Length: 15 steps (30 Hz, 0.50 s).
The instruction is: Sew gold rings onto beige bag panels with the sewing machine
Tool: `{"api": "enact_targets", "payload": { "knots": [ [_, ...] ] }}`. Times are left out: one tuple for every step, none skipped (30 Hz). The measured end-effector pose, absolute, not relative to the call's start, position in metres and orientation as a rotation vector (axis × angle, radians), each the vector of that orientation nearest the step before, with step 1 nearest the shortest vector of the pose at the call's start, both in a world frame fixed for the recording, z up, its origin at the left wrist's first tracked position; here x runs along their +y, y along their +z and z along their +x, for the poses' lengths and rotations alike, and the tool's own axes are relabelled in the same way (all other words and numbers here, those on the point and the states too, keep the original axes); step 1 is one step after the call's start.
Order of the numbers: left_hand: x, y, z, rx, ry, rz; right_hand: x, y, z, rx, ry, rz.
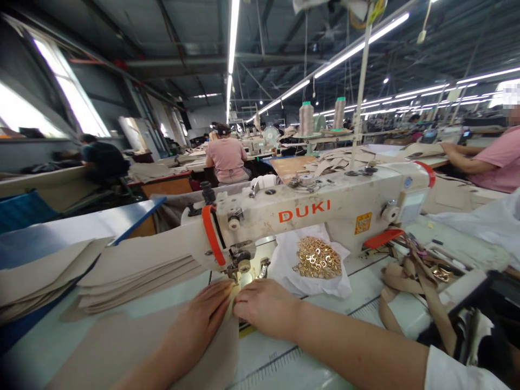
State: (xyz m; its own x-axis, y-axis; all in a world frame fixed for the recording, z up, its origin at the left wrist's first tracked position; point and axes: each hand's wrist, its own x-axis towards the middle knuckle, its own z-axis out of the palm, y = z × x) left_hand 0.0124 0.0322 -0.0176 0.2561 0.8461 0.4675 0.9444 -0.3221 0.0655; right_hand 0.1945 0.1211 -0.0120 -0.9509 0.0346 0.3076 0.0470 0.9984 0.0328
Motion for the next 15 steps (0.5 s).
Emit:
{"api": "enact_targets", "payload": {
  "knots": [
    [0.0324,-0.0180,0.0113,-1.662,-0.617,-2.310,0.1214,-0.0124,0.1940,-2.828,-0.051,-0.058],
    [0.0325,-0.0181,0.0104,-1.664,-0.606,-2.316,0.1216,-0.0129,0.1934,-2.828,-0.047,-0.057],
    [0.0327,-0.0180,0.0098,-1.678,-0.595,-2.320,0.1220,-0.0134,0.1928,-2.827,-0.044,-0.054],
    [0.0330,-0.0178,0.0094,-1.698,-0.586,-2.317,0.1225,-0.0138,0.1923,-2.825,-0.043,-0.056],
    [0.0335,-0.0174,0.0092,-1.718,-0.579,-2.314,0.1230,-0.0141,0.1918,-2.824,-0.043,-0.058],
    [0.0341,-0.0169,0.0092,-1.738,-0.574,-2.310,0.1235,-0.0143,0.1914,-2.823,-0.043,-0.059],
    [0.0348,-0.0164,0.0093,-1.758,-0.574,-2.306,0.1240,-0.0143,0.1911,-2.822,-0.040,-0.061],
    [0.0356,-0.0159,0.0094,-1.775,-0.579,-2.301,0.1244,-0.0141,0.1909,-2.819,-0.037,-0.065],
    [0.0362,-0.0156,0.0094,-1.786,-0.584,-2.301,0.1247,-0.0139,0.1908,-2.818,-0.034,-0.068],
    [0.0369,-0.0154,0.0094,-1.795,-0.589,-2.301,0.1249,-0.0136,0.1908,-2.818,-0.031,-0.071],
    [0.0374,-0.0152,0.0093,-1.802,-0.591,-2.302,0.1250,-0.0132,0.1908,-2.818,-0.028,-0.071],
    [0.0378,-0.0152,0.0092,-1.806,-0.593,-2.300,0.1249,-0.0129,0.1908,-2.820,-0.025,-0.071],
    [0.0382,-0.0151,0.0092,-1.810,-0.597,-2.298,0.1249,-0.0125,0.1908,-2.824,-0.021,-0.071],
    [0.0384,-0.0150,0.0093,-1.815,-0.605,-2.294,0.1248,-0.0122,0.1907,-2.827,-0.016,-0.070],
    [0.0387,-0.0148,0.0095,-1.824,-0.618,-2.287,0.1249,-0.0119,0.1907,-2.829,-0.010,-0.070]
  ]
}}
